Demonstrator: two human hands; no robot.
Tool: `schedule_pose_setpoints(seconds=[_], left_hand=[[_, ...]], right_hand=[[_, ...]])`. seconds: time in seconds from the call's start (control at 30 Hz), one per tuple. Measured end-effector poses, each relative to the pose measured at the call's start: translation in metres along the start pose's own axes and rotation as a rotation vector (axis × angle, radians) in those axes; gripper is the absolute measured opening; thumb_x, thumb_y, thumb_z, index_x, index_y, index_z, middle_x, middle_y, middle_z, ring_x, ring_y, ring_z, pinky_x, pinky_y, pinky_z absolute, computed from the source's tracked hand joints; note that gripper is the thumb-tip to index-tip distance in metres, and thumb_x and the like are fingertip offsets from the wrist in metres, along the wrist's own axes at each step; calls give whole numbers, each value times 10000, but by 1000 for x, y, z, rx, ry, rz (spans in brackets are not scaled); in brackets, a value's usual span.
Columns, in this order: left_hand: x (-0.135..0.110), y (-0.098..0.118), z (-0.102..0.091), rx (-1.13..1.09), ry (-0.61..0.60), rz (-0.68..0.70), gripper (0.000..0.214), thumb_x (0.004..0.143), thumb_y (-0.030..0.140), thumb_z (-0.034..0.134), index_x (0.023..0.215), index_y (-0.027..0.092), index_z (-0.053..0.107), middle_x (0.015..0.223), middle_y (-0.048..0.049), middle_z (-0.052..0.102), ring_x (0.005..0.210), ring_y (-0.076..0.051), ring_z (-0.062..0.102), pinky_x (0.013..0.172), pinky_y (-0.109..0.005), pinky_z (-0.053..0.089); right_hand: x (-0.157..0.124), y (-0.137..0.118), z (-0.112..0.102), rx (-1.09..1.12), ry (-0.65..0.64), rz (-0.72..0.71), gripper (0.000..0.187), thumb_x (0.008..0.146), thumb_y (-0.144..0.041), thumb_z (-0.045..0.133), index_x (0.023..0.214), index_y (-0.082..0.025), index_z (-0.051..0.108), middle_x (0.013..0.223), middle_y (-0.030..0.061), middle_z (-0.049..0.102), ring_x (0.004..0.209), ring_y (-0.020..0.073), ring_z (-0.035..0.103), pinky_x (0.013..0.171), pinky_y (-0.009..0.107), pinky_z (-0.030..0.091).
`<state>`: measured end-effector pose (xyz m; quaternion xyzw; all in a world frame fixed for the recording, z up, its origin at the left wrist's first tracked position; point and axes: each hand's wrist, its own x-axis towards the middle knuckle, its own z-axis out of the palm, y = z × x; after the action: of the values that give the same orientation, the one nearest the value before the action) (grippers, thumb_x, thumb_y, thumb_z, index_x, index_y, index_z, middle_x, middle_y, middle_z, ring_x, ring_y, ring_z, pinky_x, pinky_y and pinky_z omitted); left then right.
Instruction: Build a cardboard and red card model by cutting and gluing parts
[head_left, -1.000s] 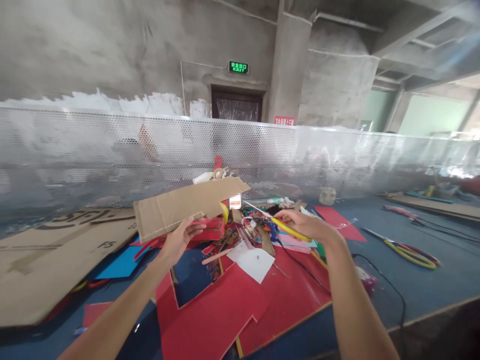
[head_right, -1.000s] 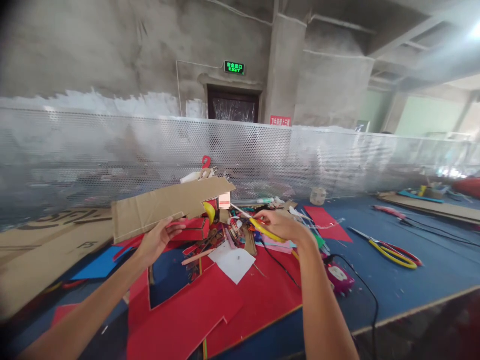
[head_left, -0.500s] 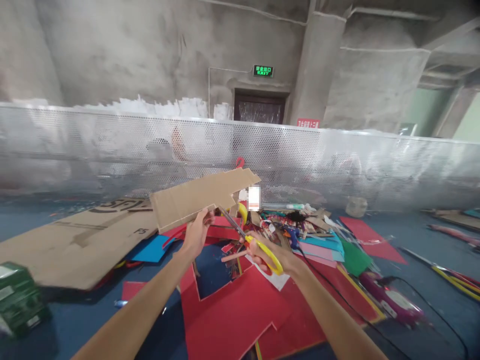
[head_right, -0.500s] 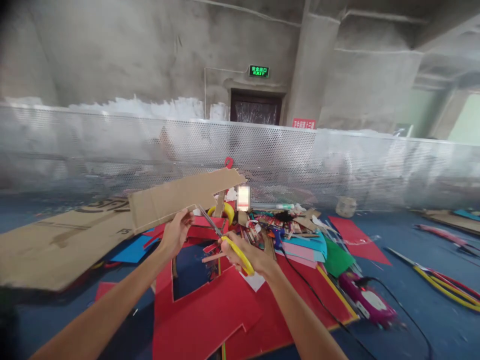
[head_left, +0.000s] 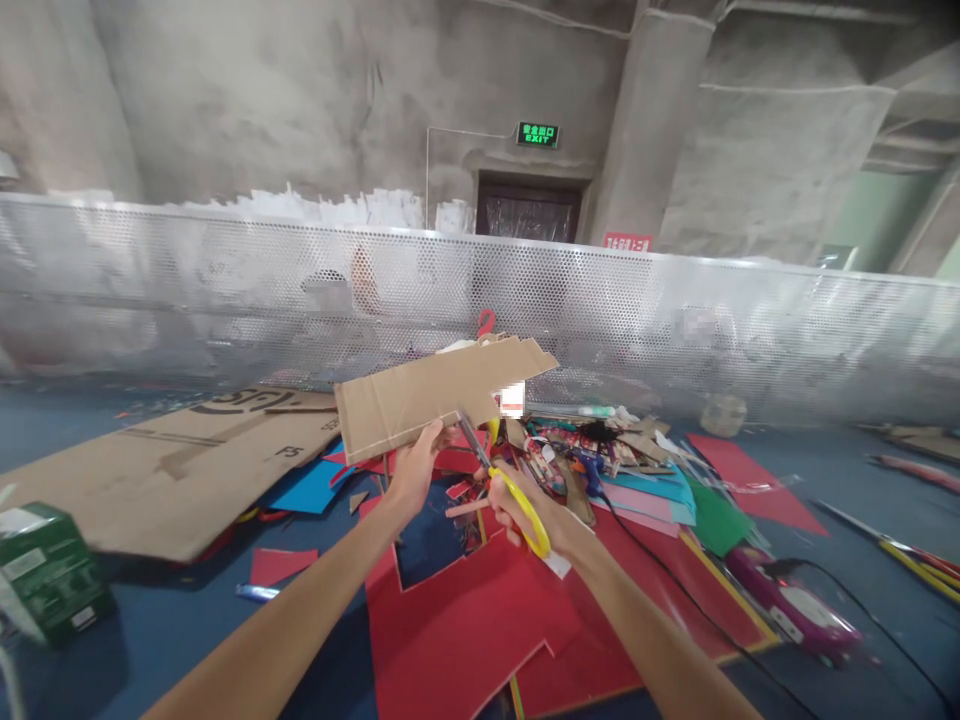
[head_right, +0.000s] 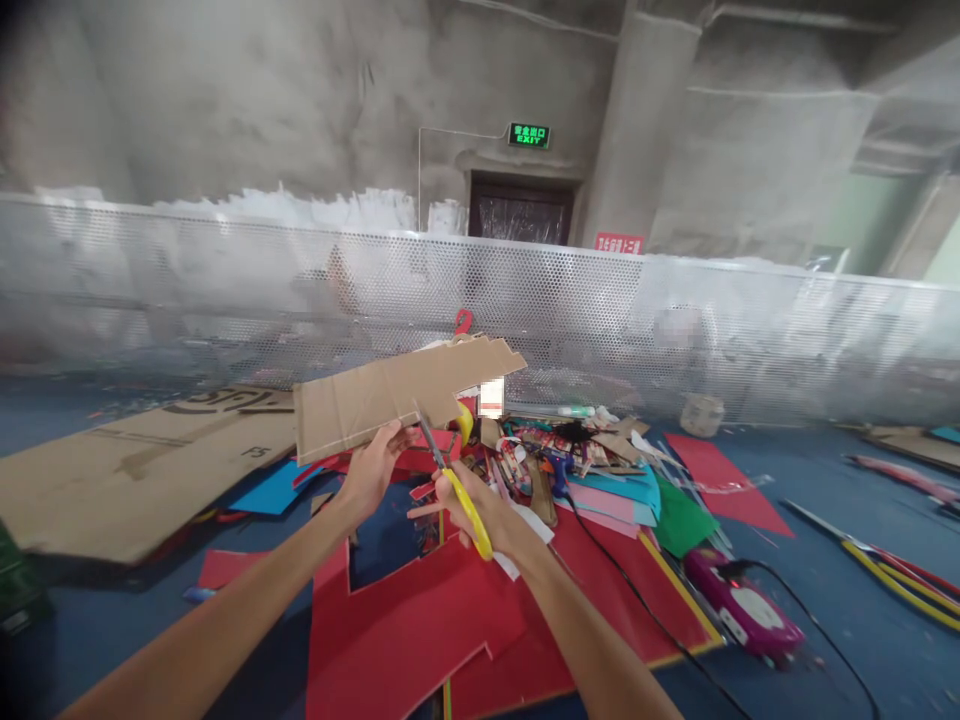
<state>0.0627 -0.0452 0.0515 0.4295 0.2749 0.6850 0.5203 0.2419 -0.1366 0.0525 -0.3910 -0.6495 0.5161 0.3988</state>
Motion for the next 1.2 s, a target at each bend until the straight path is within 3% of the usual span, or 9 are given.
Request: schedule_pose_setpoints(seconds=[0.23,0.57,0.83,1.03,1.2], left_hand=[[1,-3,-2,37,-17,12,224,749,396,706,783,175,730,865,-86,773,945,-255,705,923,-386,510],[-2,-3,0,-8,-36,17,244,761,398,714,856,175,733,1012,-108,770,1003,-268,701,905,-389,518],[-3,-1,4,-62,-41,15,207,760,376,716,816,178,732,925,-88,772,950,-239,705,911,-378,516],[-5,-2,6,-86,-47,17,208,762,358,720,846,169,731,934,-80,767,913,-228,708,914,-379,529],[-7,-5,6,-77,-63,5,236,769,388,719,811,157,737,904,-94,774,956,-250,712,956,-394,514]], right_hand=[[1,6,0,-115,1,-53,605,858,-756,475,1226,-277,503,664,-64,361,458,82,344,435,232,405],[0,10,-4,-68,-28,16,662,848,-743,505,1313,-274,474,613,-71,329,481,107,333,449,234,370],[-1,12,1,-75,-31,-26,593,888,-745,427,1232,-268,506,667,-32,469,488,105,402,440,223,370],[0,1,10,-33,-18,-25,634,828,-789,478,1194,-271,473,615,-72,363,487,113,420,420,206,382],[5,10,11,-15,-9,-36,601,812,-803,482,1150,-306,468,634,-73,345,463,104,399,382,197,385]])
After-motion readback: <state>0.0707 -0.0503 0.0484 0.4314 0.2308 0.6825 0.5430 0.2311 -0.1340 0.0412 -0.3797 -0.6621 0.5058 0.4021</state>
